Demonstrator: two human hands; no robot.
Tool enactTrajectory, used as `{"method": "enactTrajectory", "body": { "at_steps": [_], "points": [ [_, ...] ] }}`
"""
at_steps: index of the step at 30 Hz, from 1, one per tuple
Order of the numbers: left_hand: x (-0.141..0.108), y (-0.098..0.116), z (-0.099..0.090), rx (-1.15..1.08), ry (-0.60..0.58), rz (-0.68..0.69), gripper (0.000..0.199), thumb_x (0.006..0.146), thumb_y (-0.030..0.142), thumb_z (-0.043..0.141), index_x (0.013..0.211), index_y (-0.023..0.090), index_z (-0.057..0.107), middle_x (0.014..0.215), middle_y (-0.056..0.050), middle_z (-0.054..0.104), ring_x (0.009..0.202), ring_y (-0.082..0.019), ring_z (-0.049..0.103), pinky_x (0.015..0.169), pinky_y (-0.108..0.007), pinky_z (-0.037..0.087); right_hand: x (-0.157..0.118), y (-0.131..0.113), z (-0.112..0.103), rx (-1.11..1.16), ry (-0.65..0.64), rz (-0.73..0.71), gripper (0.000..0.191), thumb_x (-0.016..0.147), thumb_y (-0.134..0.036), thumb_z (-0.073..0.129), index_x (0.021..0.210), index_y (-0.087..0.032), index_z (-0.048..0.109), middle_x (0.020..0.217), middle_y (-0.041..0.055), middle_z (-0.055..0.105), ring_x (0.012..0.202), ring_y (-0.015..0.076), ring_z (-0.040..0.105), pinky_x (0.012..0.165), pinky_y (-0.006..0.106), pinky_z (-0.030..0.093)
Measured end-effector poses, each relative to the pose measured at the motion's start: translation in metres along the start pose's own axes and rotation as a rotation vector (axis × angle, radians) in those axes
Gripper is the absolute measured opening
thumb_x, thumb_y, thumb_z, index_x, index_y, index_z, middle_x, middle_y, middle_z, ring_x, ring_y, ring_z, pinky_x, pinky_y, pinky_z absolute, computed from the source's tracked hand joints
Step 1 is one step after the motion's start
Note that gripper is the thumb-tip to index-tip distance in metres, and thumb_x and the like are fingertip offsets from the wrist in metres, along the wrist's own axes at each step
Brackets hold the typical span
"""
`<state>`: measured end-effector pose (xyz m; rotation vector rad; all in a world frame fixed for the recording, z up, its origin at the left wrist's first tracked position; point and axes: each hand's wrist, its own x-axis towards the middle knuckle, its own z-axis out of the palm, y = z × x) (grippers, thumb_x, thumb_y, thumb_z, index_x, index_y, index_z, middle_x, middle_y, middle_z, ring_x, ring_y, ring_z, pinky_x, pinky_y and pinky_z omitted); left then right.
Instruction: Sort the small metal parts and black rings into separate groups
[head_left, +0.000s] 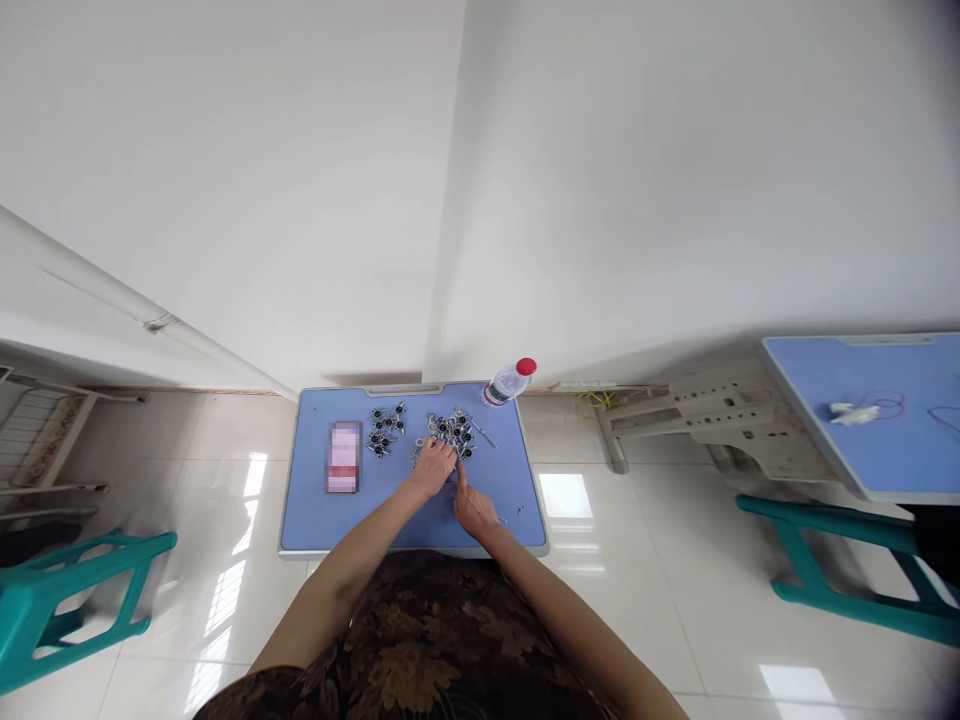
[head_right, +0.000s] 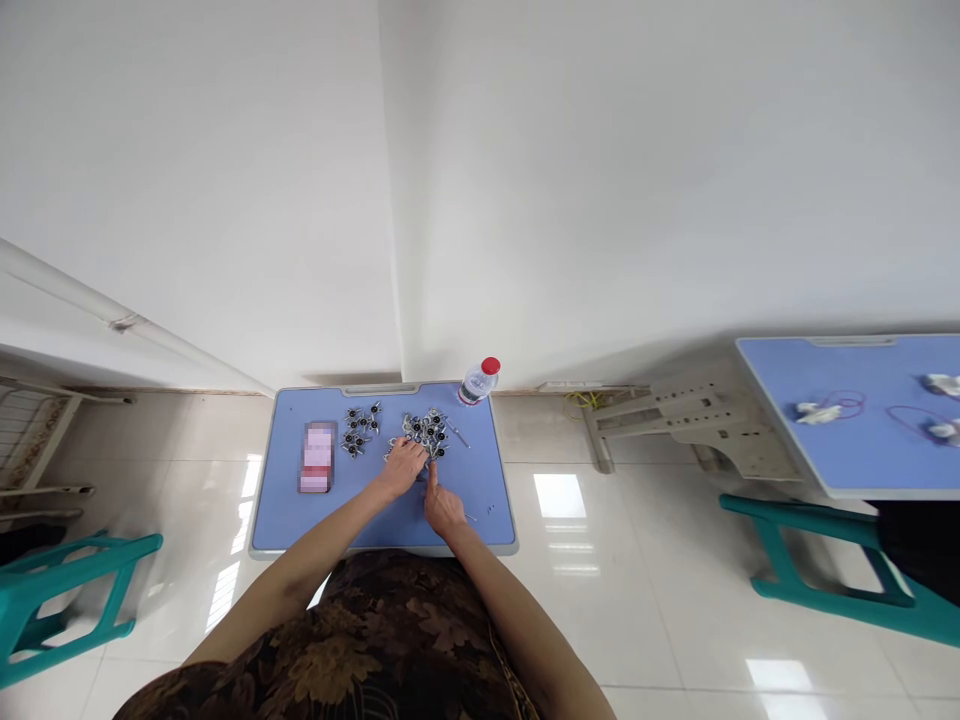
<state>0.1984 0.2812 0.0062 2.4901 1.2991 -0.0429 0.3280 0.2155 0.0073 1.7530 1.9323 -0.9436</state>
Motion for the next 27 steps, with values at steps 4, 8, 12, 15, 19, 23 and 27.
{"method": "enactTrajectory", "body": {
  "at_steps": [4,8,12,15,19,23,27],
  "points": [
    [-0.001,-0.005,-0.005,-0.135,0.042,-0.1,0.013,0.098,0.015,0.055,0.1,0.018,0.067,0.105,-0.008,0.071,0.104,-0.023,0.063,0.095,-0.039,0.042,-0.002,0.0,-0.002,0.003,-0.016,0.014,0.076,0.1,-0.01,0.036,0.165,-0.006,-0.004,0.119,0.0237,0.073,0.106,0.0324,0.073,0.091,0.041,0.056],
    [-0.006,-0.023,-0.017,-0.259,0.118,-0.21,0.014,0.099,0.023,0.06,0.11,0.021,0.067,0.113,-0.006,0.072,0.107,-0.022,0.064,0.095,-0.037,0.041,-0.004,-0.001,-0.005,0.021,-0.037,0.016,0.077,0.099,-0.009,0.036,0.164,-0.004,-0.005,0.121,0.0253,0.072,0.108,0.0314,0.072,0.092,0.039,0.054],
    [-0.02,-0.056,-0.029,-0.132,0.153,-0.263,0.012,0.098,0.021,0.059,0.106,0.021,0.068,0.11,-0.007,0.072,0.107,-0.024,0.063,0.099,-0.04,0.041,-0.003,-0.002,-0.006,0.017,-0.054,0.023,0.079,0.098,-0.008,0.038,0.165,-0.006,-0.005,0.119,0.0238,0.073,0.107,0.0301,0.072,0.09,0.036,0.053],
    [-0.028,-0.08,-0.033,-0.016,0.108,-0.282,0.011,0.095,0.015,0.059,0.096,0.02,0.069,0.106,-0.009,0.072,0.105,-0.026,0.063,0.1,-0.042,0.041,-0.003,-0.002,-0.007,0.011,-0.064,0.021,0.079,0.098,-0.008,0.037,0.164,-0.005,-0.006,0.118,0.0244,0.072,0.107,0.0307,0.071,0.089,0.038,0.053],
    [-0.031,-0.095,-0.031,0.07,0.061,-0.314,0.026,0.092,0.002,0.048,0.093,0.019,0.068,0.105,-0.01,0.071,0.102,-0.026,0.063,0.099,-0.043,0.041,-0.003,-0.003,-0.008,0.02,-0.064,0.028,0.079,0.098,-0.01,0.038,0.165,-0.005,-0.004,0.119,0.025,0.072,0.107,0.0323,0.071,0.09,0.041,0.053],
    [-0.033,-0.094,-0.026,0.07,0.116,-0.356,0.035,0.091,-0.002,0.042,0.101,0.02,0.068,0.112,-0.011,0.069,0.106,-0.026,0.062,0.097,-0.043,0.042,-0.004,-0.004,-0.008,0.02,-0.066,0.036,0.077,0.1,-0.012,0.038,0.165,-0.004,-0.002,0.116,0.0235,0.073,0.107,0.0321,0.071,0.09,0.039,0.053],
    [-0.038,-0.073,-0.02,-0.002,0.145,-0.264,0.024,0.096,0.009,0.049,0.108,0.021,0.067,0.114,-0.01,0.067,0.108,-0.025,0.061,0.093,-0.039,0.042,-0.004,-0.003,-0.007,0.023,-0.062,0.025,0.076,0.1,-0.011,0.038,0.165,-0.005,-0.002,0.118,0.0237,0.072,0.107,0.0306,0.071,0.09,0.038,0.053]
  ]
}}
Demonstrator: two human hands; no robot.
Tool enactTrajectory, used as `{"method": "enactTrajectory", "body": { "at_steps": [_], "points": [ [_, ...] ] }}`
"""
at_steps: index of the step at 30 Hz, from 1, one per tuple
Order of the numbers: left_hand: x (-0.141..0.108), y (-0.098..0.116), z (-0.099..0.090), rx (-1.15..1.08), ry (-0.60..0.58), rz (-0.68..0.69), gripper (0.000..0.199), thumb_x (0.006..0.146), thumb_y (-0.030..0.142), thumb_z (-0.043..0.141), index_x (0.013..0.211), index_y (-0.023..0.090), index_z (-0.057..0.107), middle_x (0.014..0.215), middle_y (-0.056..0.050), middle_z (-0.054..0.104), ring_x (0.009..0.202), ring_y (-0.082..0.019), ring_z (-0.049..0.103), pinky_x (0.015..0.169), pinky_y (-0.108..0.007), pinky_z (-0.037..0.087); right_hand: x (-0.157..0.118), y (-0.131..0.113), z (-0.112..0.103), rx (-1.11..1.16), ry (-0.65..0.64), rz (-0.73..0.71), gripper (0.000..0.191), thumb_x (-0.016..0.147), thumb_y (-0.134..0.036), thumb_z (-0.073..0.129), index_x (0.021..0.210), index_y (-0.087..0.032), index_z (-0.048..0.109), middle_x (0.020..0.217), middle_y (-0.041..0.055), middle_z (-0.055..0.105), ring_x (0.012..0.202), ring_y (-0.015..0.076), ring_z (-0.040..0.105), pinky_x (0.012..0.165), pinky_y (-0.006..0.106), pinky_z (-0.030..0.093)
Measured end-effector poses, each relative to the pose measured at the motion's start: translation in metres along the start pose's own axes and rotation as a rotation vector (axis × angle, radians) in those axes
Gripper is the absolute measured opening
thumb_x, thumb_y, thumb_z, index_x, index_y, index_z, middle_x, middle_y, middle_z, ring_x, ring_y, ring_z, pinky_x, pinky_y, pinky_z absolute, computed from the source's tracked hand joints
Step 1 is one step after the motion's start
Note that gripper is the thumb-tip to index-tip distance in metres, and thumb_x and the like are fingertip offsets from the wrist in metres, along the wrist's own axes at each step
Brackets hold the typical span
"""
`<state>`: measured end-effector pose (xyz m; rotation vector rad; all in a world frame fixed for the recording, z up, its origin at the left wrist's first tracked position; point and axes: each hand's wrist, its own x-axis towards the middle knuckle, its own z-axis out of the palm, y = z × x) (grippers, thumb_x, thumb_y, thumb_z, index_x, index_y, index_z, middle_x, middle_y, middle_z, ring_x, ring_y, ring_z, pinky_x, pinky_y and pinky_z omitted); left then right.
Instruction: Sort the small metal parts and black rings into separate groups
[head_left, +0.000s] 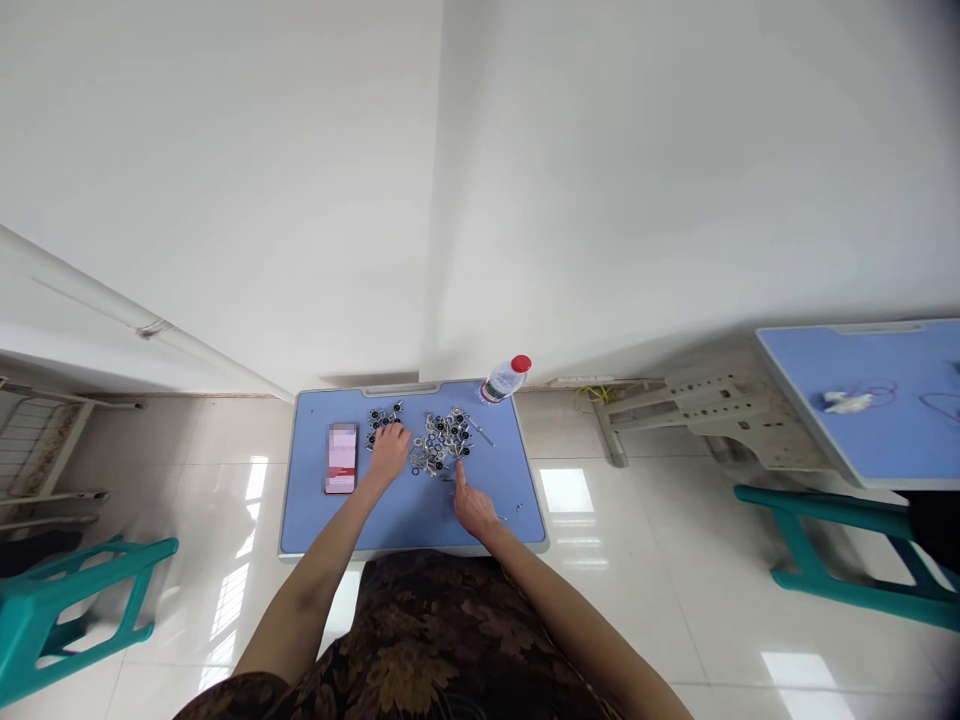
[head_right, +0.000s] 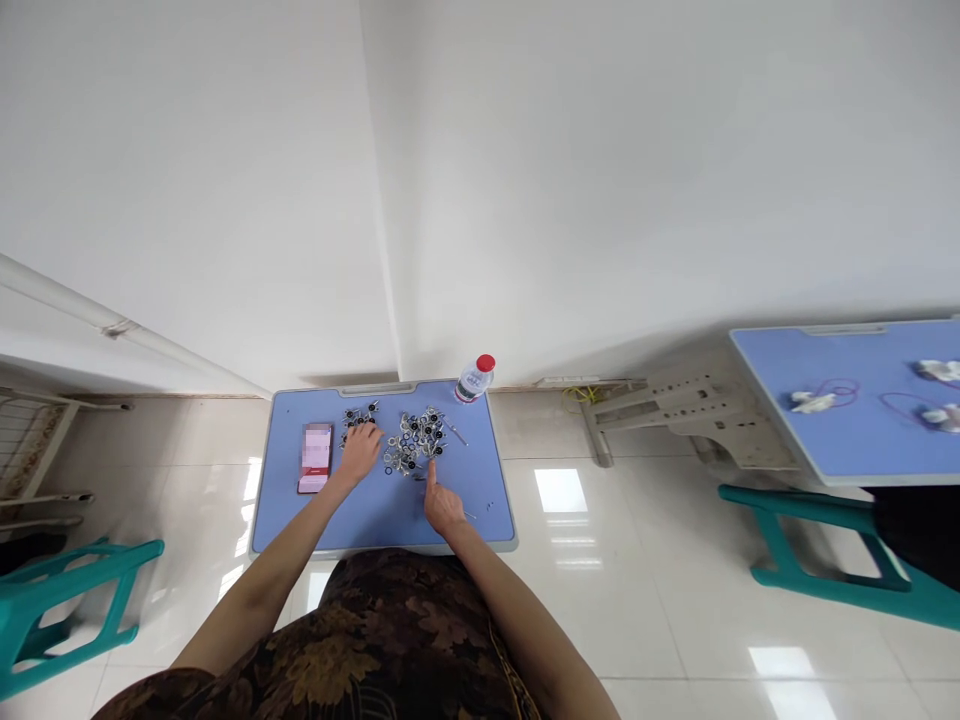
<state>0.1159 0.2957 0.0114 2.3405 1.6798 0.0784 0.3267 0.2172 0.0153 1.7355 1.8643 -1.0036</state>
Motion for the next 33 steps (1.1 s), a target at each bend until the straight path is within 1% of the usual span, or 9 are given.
{"method": "enactTrajectory", "body": {
  "at_steps": [4,6,9,16,19,23,26,29,33],
  "points": [
    [-0.011,0.032,0.01,-0.051,-0.091,0.238,0.017,0.097,0.024,0.06,0.112,0.021,0.066,0.115,-0.008,0.066,0.109,-0.023,0.06,0.095,-0.038,0.041,0.001,0.001,0.001,-0.009,0.008,-0.01,0.075,0.1,-0.012,0.036,0.164,-0.003,-0.002,0.12,0.0248,0.071,0.107,0.0311,0.07,0.09,0.038,0.053],
    [-0.014,0.046,0.016,-0.031,-0.133,0.285,0.015,0.096,0.024,0.061,0.11,0.021,0.066,0.113,-0.008,0.067,0.111,-0.024,0.059,0.096,-0.038,0.04,0.001,0.0,0.001,-0.022,0.006,-0.004,0.076,0.099,-0.01,0.034,0.164,-0.004,-0.003,0.122,0.0242,0.071,0.107,0.0306,0.07,0.091,0.039,0.054],
    [-0.013,0.059,0.023,0.0,-0.169,0.267,0.015,0.097,0.018,0.054,0.105,0.02,0.067,0.109,-0.009,0.068,0.11,-0.025,0.058,0.097,-0.04,0.039,0.001,-0.001,0.0,-0.032,0.002,0.005,0.077,0.097,-0.008,0.034,0.165,-0.005,-0.002,0.122,0.024,0.071,0.107,0.0308,0.071,0.091,0.039,0.054],
    [-0.002,0.076,0.026,-0.046,-0.151,0.197,0.021,0.094,0.008,0.049,0.096,0.018,0.068,0.103,-0.011,0.071,0.106,-0.027,0.06,0.097,-0.043,0.039,0.001,0.0,0.001,-0.011,0.022,0.002,0.078,0.099,-0.011,0.037,0.164,-0.004,-0.005,0.119,0.0247,0.072,0.109,0.031,0.071,0.092,0.038,0.054],
    [0.001,0.08,0.024,-0.095,-0.156,0.156,0.02,0.093,0.008,0.052,0.099,0.018,0.068,0.105,-0.01,0.071,0.106,-0.026,0.061,0.097,-0.042,0.039,0.001,0.0,0.002,-0.012,0.035,-0.005,0.081,0.097,-0.01,0.036,0.163,-0.004,-0.01,0.118,0.0246,0.073,0.107,0.0316,0.072,0.091,0.039,0.054],
    [-0.001,0.076,0.018,-0.228,-0.154,0.042,0.023,0.094,0.016,0.059,0.113,0.022,0.069,0.114,-0.007,0.072,0.112,-0.025,0.06,0.097,-0.041,0.04,0.001,0.0,0.001,-0.034,0.026,-0.009,0.08,0.098,-0.008,0.037,0.165,-0.009,-0.008,0.119,0.0228,0.073,0.107,0.0305,0.072,0.09,0.038,0.055],
    [-0.007,0.07,0.016,-0.269,-0.163,-0.02,0.018,0.094,0.019,0.061,0.106,0.023,0.073,0.113,-0.006,0.072,0.112,-0.024,0.061,0.098,-0.041,0.039,0.001,-0.001,0.001,-0.053,0.016,-0.006,0.079,0.1,-0.009,0.037,0.165,-0.011,-0.007,0.12,0.0218,0.073,0.108,0.0293,0.072,0.091,0.037,0.055],
    [-0.013,0.067,0.018,-0.234,-0.178,0.037,0.014,0.093,0.016,0.061,0.097,0.021,0.074,0.108,-0.007,0.072,0.11,-0.024,0.061,0.099,-0.042,0.039,0.002,-0.002,0.001,-0.064,0.029,-0.002,0.079,0.101,-0.011,0.038,0.165,-0.01,-0.008,0.12,0.0228,0.072,0.109,0.0291,0.072,0.091,0.035,0.055],
    [-0.016,0.071,0.021,-0.159,-0.174,0.126,0.02,0.094,0.012,0.054,0.101,0.02,0.071,0.107,-0.008,0.072,0.11,-0.025,0.06,0.099,-0.043,0.039,0.002,-0.002,0.0,-0.057,0.021,-0.002,0.079,0.099,-0.008,0.037,0.164,-0.006,-0.008,0.118,0.0248,0.072,0.108,0.0296,0.072,0.09,0.035,0.054]
  ]
}}
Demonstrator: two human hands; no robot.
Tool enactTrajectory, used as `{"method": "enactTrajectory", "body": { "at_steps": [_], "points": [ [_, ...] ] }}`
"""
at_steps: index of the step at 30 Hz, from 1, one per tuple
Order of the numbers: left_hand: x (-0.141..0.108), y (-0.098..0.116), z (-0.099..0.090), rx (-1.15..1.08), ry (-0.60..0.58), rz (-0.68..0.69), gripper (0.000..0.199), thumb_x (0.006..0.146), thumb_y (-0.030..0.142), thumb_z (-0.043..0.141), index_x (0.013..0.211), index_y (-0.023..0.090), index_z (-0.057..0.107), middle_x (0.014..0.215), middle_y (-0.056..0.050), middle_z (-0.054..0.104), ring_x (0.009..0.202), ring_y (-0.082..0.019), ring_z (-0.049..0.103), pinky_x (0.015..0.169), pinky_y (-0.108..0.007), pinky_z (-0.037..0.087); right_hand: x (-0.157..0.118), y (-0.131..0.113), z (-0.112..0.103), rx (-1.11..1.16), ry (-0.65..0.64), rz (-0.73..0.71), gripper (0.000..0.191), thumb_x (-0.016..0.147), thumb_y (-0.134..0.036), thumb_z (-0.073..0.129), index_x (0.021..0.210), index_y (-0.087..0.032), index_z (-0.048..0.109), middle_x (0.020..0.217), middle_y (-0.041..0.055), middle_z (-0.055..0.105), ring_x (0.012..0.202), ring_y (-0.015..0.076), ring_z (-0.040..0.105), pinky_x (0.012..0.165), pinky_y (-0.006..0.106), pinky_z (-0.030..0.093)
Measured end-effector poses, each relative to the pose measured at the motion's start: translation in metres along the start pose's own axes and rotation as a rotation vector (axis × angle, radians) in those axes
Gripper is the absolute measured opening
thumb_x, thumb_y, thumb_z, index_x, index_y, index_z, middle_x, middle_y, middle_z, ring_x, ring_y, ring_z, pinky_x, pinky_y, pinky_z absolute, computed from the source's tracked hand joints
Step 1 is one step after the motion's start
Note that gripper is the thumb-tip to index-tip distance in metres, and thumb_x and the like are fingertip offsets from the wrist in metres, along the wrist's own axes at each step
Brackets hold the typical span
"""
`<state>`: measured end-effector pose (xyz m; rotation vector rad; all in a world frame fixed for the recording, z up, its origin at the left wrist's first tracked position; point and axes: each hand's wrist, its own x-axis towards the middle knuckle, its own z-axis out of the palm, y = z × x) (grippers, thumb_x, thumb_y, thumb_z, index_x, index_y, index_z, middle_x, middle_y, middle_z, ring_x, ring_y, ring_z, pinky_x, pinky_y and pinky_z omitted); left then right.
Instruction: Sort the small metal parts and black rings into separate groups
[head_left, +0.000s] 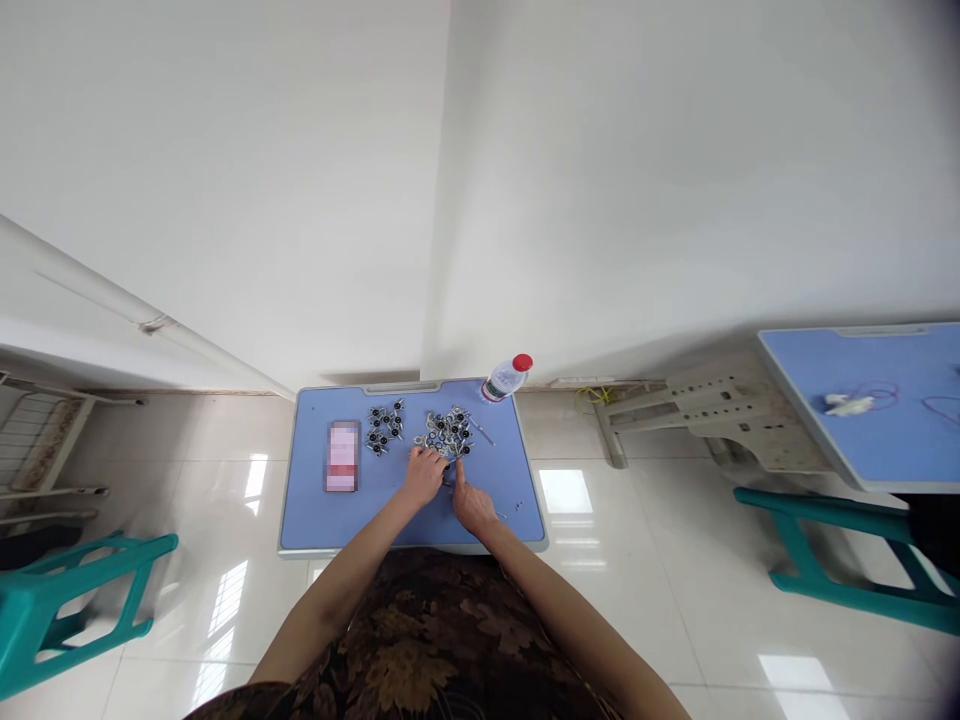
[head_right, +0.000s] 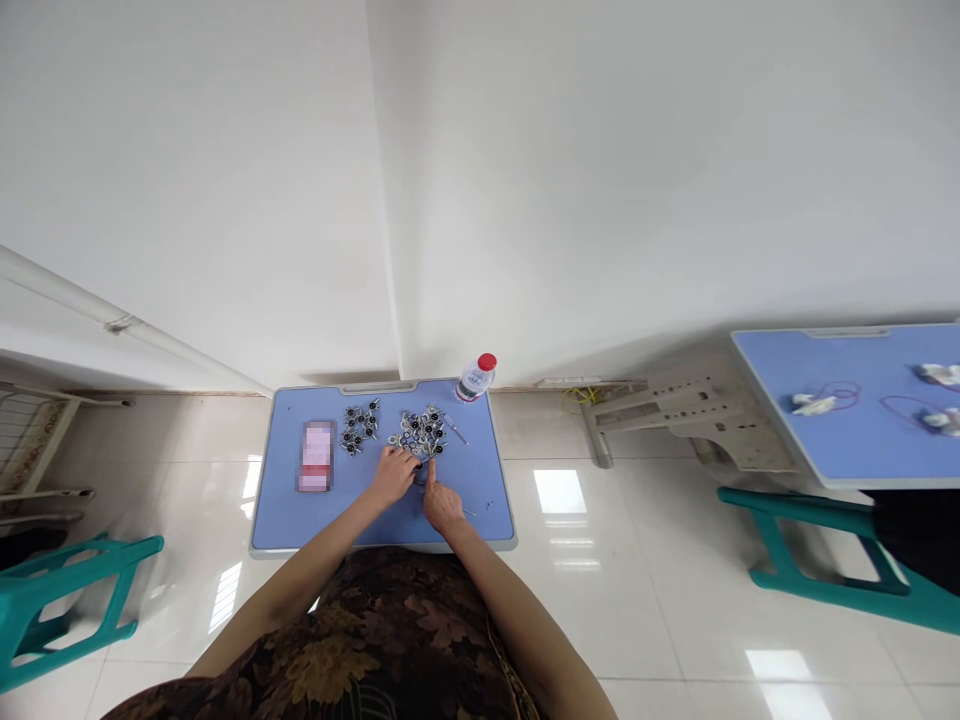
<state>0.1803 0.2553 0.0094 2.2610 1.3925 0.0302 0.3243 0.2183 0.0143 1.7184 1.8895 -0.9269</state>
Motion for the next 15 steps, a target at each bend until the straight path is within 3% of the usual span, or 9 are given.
{"method": "enactTrajectory", "body": {
  "at_steps": [9,15],
  "points": [
    [0.014,0.01,0.0,0.076,0.01,-0.011,0.016,0.091,0.018,0.061,0.106,0.018,0.066,0.11,-0.012,0.07,0.11,-0.029,0.06,0.099,-0.046,0.04,-0.001,0.0,0.0,-0.006,0.011,0.001,0.08,0.098,-0.008,0.036,0.164,-0.007,-0.009,0.119,0.0239,0.072,0.109,0.0286,0.072,0.09,0.034,0.053],
    [0.026,0.024,0.003,0.092,-0.013,-0.038,0.025,0.097,0.012,0.044,0.095,0.015,0.069,0.101,-0.013,0.071,0.104,-0.028,0.061,0.097,-0.045,0.041,0.0,0.001,0.001,0.0,0.021,-0.019,0.08,0.095,-0.007,0.033,0.163,-0.002,-0.009,0.118,0.0268,0.071,0.108,0.03,0.072,0.086,0.034,0.052]
  ]
}}
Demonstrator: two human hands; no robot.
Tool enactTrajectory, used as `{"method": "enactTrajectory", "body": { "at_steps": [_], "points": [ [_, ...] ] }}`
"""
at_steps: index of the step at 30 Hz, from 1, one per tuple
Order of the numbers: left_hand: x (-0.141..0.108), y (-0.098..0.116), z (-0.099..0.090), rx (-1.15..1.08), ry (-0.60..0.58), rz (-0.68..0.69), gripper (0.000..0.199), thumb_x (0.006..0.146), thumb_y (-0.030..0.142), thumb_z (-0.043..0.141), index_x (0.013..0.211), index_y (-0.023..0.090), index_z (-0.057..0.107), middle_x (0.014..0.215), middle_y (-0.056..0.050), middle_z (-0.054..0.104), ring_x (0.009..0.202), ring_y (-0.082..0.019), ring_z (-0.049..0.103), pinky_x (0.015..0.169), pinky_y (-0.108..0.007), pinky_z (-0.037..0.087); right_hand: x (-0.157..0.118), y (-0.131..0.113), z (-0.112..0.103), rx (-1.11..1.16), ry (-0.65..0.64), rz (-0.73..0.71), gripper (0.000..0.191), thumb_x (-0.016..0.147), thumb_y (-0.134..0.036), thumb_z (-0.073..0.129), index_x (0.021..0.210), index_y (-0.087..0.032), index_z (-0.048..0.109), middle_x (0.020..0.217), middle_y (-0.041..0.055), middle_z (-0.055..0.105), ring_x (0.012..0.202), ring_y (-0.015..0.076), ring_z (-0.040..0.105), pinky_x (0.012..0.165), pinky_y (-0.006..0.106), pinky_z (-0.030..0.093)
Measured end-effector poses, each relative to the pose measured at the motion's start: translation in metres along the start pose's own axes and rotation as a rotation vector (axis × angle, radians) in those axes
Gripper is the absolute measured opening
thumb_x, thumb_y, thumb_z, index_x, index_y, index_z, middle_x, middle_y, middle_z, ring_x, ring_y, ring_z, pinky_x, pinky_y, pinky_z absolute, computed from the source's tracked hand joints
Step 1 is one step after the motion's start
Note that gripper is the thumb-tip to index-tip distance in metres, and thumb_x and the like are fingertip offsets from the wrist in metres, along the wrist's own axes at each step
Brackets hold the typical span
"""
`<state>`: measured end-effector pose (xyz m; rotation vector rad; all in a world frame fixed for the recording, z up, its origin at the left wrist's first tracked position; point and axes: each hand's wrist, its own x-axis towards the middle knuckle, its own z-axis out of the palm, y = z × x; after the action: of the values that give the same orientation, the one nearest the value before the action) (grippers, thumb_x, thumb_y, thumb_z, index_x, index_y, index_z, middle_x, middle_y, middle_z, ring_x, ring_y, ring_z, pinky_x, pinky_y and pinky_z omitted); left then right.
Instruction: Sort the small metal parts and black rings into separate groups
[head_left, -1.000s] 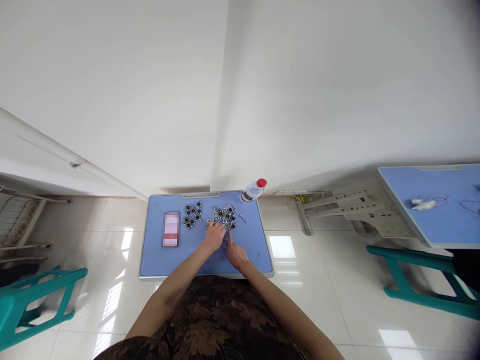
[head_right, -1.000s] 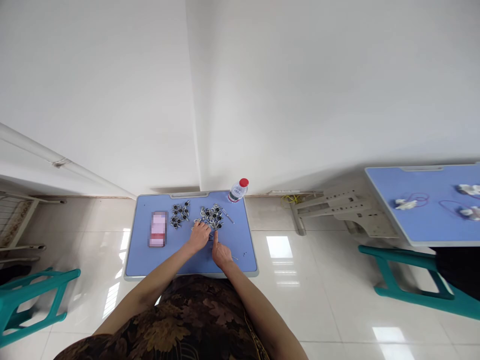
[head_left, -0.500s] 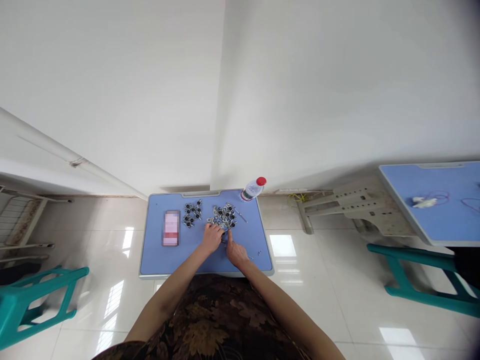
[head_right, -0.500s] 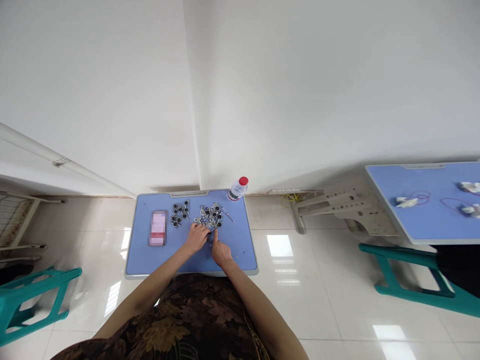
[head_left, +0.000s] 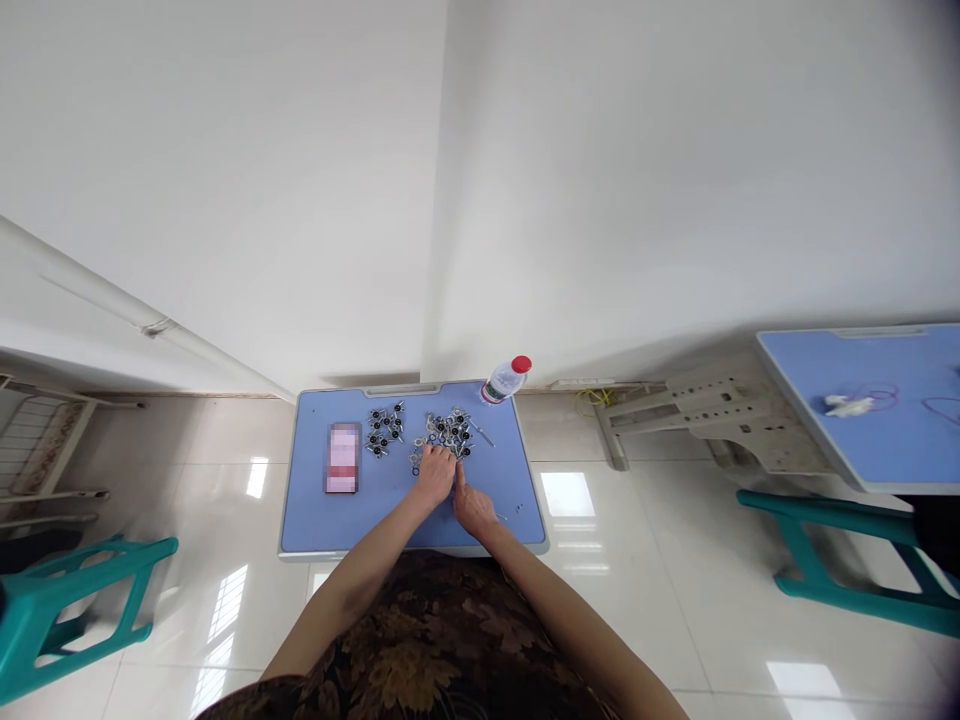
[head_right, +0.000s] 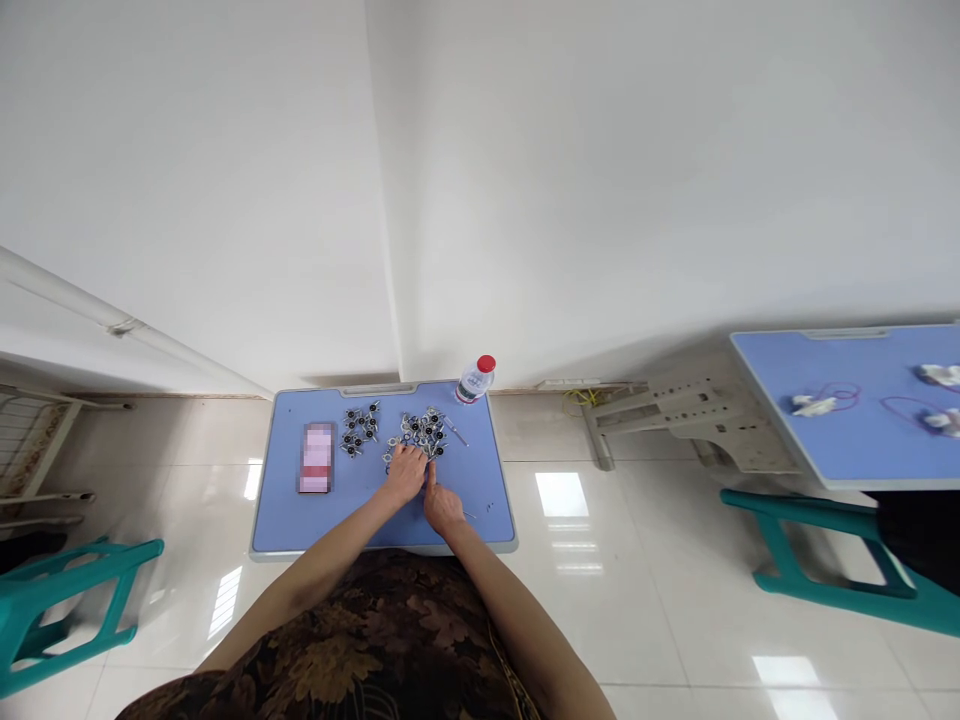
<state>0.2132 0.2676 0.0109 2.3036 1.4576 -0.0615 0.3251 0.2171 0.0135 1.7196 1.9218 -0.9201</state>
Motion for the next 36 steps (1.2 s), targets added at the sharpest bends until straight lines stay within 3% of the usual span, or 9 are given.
{"method": "enactTrajectory", "body": {
  "at_steps": [6,10,14,19,25,29,32,36],
  "points": [
    [-0.012,-0.003,-0.004,-0.103,0.091,-0.062,0.016,0.095,0.017,0.054,0.101,0.019,0.069,0.108,-0.011,0.071,0.107,-0.028,0.061,0.097,-0.045,0.042,-0.001,0.001,-0.001,0.014,-0.006,0.003,0.077,0.096,-0.006,0.033,0.164,-0.004,-0.002,0.12,0.025,0.071,0.109,0.03,0.071,0.088,0.034,0.052],
    [-0.041,-0.035,-0.01,-0.158,0.179,-0.241,0.017,0.093,0.022,0.059,0.108,0.021,0.067,0.111,-0.008,0.071,0.109,-0.026,0.062,0.096,-0.042,0.044,-0.002,0.0,-0.002,0.047,-0.015,0.012,0.078,0.096,-0.008,0.036,0.165,-0.006,0.0,0.12,0.0238,0.072,0.107,0.0307,0.071,0.09,0.038,0.053],
    [-0.075,-0.073,-0.009,-0.124,0.192,-0.413,0.015,0.092,0.02,0.059,0.106,0.022,0.066,0.112,-0.007,0.071,0.11,-0.026,0.063,0.094,-0.04,0.046,-0.001,0.0,-0.002,0.072,-0.023,0.022,0.08,0.095,-0.007,0.04,0.164,-0.001,0.0,0.116,0.0263,0.072,0.103,0.032,0.071,0.088,0.039,0.053],
    [-0.095,-0.094,0.001,-0.056,0.163,-0.406,0.018,0.09,0.017,0.06,0.106,0.022,0.065,0.112,-0.007,0.069,0.11,-0.025,0.063,0.093,-0.037,0.049,0.0,0.002,-0.001,0.087,0.01,0.012,0.08,0.093,-0.006,0.042,0.163,0.001,0.005,0.114,0.0266,0.072,0.098,0.0345,0.07,0.087,0.042,0.053],
    [-0.084,-0.096,0.005,-0.07,0.203,-0.459,0.029,0.09,0.009,0.055,0.114,0.023,0.064,0.121,-0.008,0.065,0.11,-0.022,0.065,0.097,-0.036,0.052,-0.002,0.002,-0.003,0.09,0.0,0.024,0.08,0.095,-0.005,0.041,0.164,-0.002,0.003,0.117,0.024,0.073,0.101,0.0316,0.07,0.087,0.036,0.051],
    [-0.079,-0.092,0.007,-0.156,0.256,-0.425,0.034,0.091,0.008,0.055,0.121,0.021,0.06,0.13,-0.011,0.061,0.121,-0.025,0.062,0.103,-0.039,0.051,-0.004,0.004,-0.003,0.122,-0.009,0.04,0.078,0.098,-0.008,0.041,0.165,-0.007,0.002,0.118,0.0206,0.073,0.103,0.0286,0.07,0.086,0.033,0.049],
    [-0.079,-0.079,0.014,-0.275,0.227,-0.368,0.04,0.09,0.007,0.056,0.128,0.021,0.055,0.135,-0.012,0.057,0.126,-0.024,0.06,0.107,-0.04,0.05,-0.007,0.009,0.0,0.178,0.028,0.016,0.066,0.101,-0.012,0.039,0.164,-0.008,0.019,0.116,0.0187,0.073,0.101,0.0279,0.071,0.085,0.032,0.048],
    [-0.076,-0.055,0.027,-0.378,0.127,-0.331,0.062,0.082,0.01,0.07,0.139,0.021,0.045,0.142,-0.014,0.05,0.131,-0.028,0.057,0.109,-0.043,0.05,-0.012,0.018,0.011,0.293,0.109,0.034,0.041,0.103,-0.017,0.035,0.142,-0.009,0.049,0.107,0.0163,0.074,0.097,0.0262,0.07,0.081,0.03,0.044]
  ]
}}
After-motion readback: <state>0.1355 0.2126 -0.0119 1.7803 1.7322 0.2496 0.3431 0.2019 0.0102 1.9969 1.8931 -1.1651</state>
